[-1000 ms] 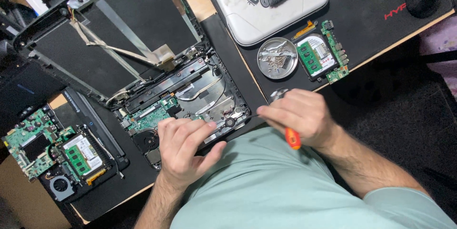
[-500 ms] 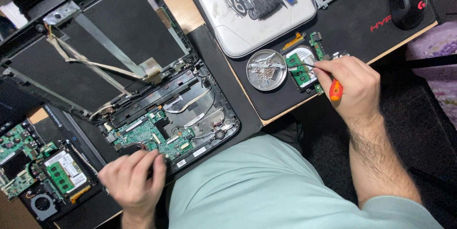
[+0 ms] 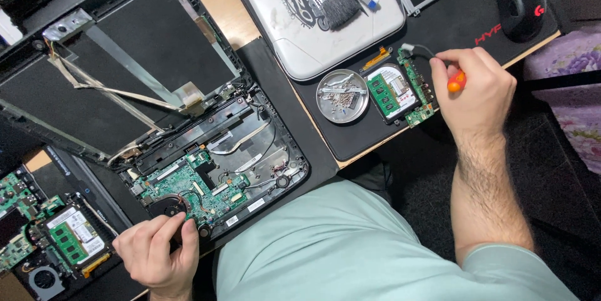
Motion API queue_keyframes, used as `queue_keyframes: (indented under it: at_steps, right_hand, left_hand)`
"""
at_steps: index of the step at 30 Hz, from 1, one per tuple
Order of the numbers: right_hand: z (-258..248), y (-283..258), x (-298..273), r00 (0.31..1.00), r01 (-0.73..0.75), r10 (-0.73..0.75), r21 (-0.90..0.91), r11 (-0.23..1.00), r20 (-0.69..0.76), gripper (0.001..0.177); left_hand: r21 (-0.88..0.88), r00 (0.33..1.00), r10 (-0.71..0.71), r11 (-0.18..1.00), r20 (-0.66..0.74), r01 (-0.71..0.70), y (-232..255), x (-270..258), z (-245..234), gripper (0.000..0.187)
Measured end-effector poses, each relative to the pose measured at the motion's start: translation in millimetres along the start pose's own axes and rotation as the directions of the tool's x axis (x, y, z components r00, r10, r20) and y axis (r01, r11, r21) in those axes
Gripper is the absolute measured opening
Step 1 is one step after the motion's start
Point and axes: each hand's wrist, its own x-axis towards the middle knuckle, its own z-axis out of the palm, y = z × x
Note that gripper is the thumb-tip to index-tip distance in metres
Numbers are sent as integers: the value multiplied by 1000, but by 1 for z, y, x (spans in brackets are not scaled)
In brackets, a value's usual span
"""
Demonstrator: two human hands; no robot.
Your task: The person uses a screwdriver to remove screws from a disassembled laptop motherboard. They carefully lift and detach a small circuit board from the main assembly and place it on the desk. The person continues to unscrew components from the laptop chassis.
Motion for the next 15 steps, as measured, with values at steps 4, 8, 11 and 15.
queue_keyframes:
  at_steps: [4,8,11,15]
  right_hand:
    - [5,2,0,995,-88,92,-90,992,38,16]
    - [-6,-10,-3,979,-117,143,-173,978,146,14]
    - [-37,-47,-4,979,-93,77,79,993,186,14]
    - [-60,-103,-20,958,-154,22,448,881,287,18]
  left_hand:
    - [20,999,-8,1000,36,7,3,5,0,18]
    - [-4,999,17,1000,38,-17,9,20,-4,20]
    - [-14,997,5,1000,77,-4,9,22,-9,14]
    - [-43,997,39,998,74,-36,5,24,-7,12]
